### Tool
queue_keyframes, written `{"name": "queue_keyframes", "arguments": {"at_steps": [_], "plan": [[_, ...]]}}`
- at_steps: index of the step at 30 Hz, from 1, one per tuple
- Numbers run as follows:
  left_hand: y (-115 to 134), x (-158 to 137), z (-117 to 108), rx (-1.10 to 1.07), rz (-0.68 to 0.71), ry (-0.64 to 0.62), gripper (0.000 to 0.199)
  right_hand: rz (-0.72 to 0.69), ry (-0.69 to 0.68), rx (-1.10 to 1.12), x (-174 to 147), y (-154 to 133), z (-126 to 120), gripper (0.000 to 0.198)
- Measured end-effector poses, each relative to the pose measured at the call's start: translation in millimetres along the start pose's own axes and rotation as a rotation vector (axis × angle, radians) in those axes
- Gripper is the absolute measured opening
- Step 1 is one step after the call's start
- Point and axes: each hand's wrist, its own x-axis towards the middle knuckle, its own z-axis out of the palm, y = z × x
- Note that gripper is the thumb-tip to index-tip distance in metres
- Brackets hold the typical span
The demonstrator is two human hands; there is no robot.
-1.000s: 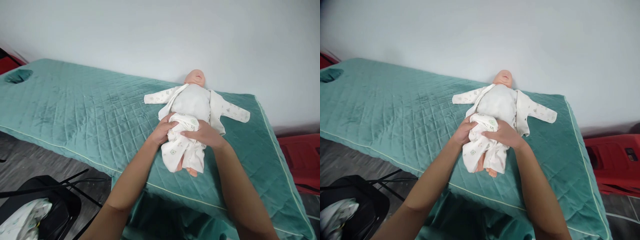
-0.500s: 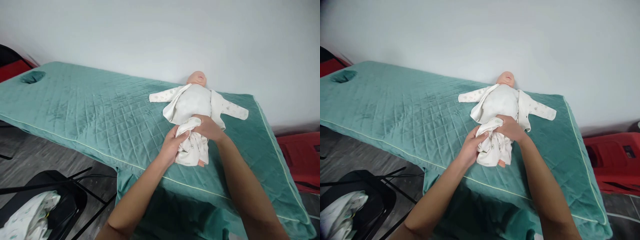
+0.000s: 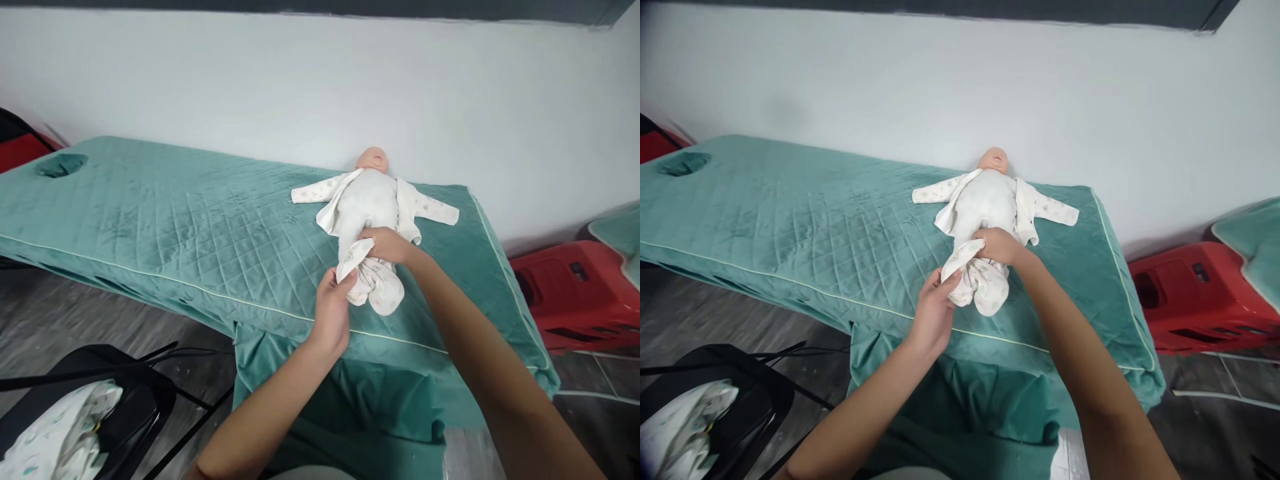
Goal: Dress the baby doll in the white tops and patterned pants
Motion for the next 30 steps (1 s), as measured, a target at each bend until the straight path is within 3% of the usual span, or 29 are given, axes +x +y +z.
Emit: {"name": "queue_keyframes", "arguments": {"at_steps": [5,11,17,23,30], "plan": [[-18,-18,-11,-0.031,-0.008,0.035,0.031,-0.079,-0.053,-0.088,3,4,-1,0.010],[-38,-18,-46,0.110,0.099,0.145,0.029,-0.149,-0.084,-0.174,4,10,3,0.014],[-26,6,-66,0.233,0.110,0.201,0.026,-0.123,-0.142,-0.318,6,6,3,0.021],[-3,22,-71,0.361,-0.042,0.109,0.030,-0.106,-0.153,-0.352,8,9,3,0.026],[-10,22,-76,0.573,0.063,0.069,0.020,-0.159,-0.103,-0.369,6,15,8,0.028]]}}
